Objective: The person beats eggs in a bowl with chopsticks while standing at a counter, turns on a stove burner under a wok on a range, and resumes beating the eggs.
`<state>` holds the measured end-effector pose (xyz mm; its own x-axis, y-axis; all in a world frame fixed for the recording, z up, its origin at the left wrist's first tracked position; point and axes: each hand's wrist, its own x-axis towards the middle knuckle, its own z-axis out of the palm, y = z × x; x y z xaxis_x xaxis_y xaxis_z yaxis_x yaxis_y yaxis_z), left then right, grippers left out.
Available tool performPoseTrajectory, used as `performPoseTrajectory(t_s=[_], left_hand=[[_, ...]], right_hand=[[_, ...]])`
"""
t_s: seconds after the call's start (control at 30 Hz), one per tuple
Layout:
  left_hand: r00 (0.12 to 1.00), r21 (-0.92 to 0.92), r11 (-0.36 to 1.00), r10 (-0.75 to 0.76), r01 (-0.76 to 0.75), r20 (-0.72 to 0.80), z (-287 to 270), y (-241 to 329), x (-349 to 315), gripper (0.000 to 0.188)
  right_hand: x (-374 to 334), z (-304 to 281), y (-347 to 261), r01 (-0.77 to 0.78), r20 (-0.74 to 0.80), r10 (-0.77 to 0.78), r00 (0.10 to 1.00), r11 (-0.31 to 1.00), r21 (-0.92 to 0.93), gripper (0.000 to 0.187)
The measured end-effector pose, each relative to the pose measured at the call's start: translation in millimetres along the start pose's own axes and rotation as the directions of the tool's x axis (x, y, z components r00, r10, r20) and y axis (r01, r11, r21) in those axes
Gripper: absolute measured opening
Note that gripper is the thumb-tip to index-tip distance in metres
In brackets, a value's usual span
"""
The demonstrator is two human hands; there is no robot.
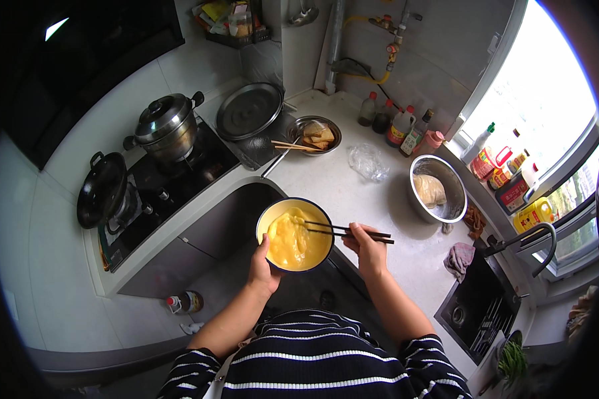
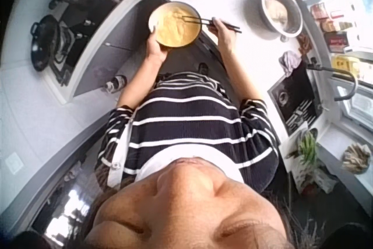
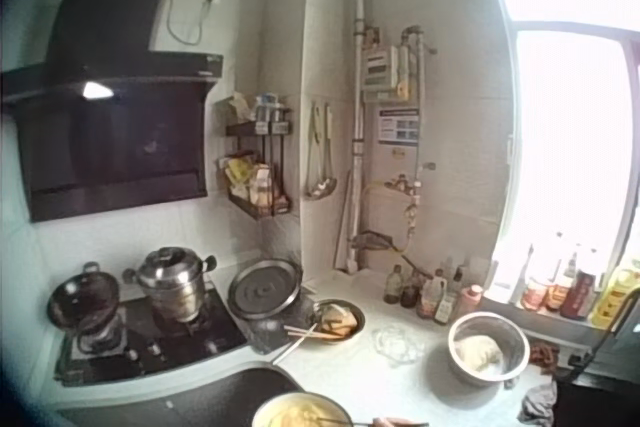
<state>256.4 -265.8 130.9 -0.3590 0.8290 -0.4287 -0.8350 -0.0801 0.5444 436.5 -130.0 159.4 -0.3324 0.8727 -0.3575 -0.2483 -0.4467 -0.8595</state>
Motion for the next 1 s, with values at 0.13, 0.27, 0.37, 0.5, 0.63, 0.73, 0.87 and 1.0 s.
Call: performPoseTrajectory(t_s=[0.13, 0.27, 0.37, 0.5, 0.63, 0.73, 0.87, 1.0], left_hand=[[0.999, 0.010, 1.000, 0.022, -0.021, -0.046, -4.4, -0.9, 1.6, 0.054], [0.997, 0.014, 0.999, 0.045, -0.044, -0.057, -6.6, -0.2, 0.5, 0.055], [0.997, 0.010, 0.998, 0.069, -0.068, -0.036, -11.1, 0.2, 3.7, 0.054], [0.996, 0.048, 0.998, 0.042, -0.038, -0.074, -6.5, 1.2, 0.1, 0.055], [0.995, 0.014, 1.000, 0.023, -0.022, -0.092, -4.3, 2.6, -2.8, 0.056], [0.996, 0.001, 1.000, 0.015, -0.015, -0.085, -6.2, 3.2, 0.4, 0.055], [0.998, 0.007, 1.000, 0.011, -0.010, -0.061, -3.9, 4.5, -2.4, 0.055], [0.997, 0.004, 1.000, 0.013, -0.013, -0.082, -9.0, 4.2, -0.7, 0.056]], right_hand=[[1.7, -5.3, -3.7, -0.113, 0.139, 0.113, 0.984, 0.994, -0.001, 0.023], [1.4, 1.9, 0.7, 0.033, 0.063, -0.024, 0.998, 0.989, -0.143, 0.025], [3.7, 5.3, -4.5, -0.028, 0.069, 0.034, 0.997, 0.996, -0.082, 0.025], [2.7, 9.5, 3.1, -0.019, 0.053, 0.026, 0.998, 0.992, -0.124, 0.023], [9.2, 7.5, 1.3, 0.024, 0.014, -0.023, 1.000, 0.999, -0.044, 0.023], [2.2, 14.2, 5.7, -0.093, 0.078, 0.106, 0.991, 0.983, -0.159, 0.023], [11.8, 8.5, 2.8, 0.061, -0.027, -0.061, 0.998, 0.998, -0.027, 0.026], [-0.1, 12.5, 1.4, -0.123, 0.125, 0.131, 0.984, 0.990, -0.072, 0.025]])
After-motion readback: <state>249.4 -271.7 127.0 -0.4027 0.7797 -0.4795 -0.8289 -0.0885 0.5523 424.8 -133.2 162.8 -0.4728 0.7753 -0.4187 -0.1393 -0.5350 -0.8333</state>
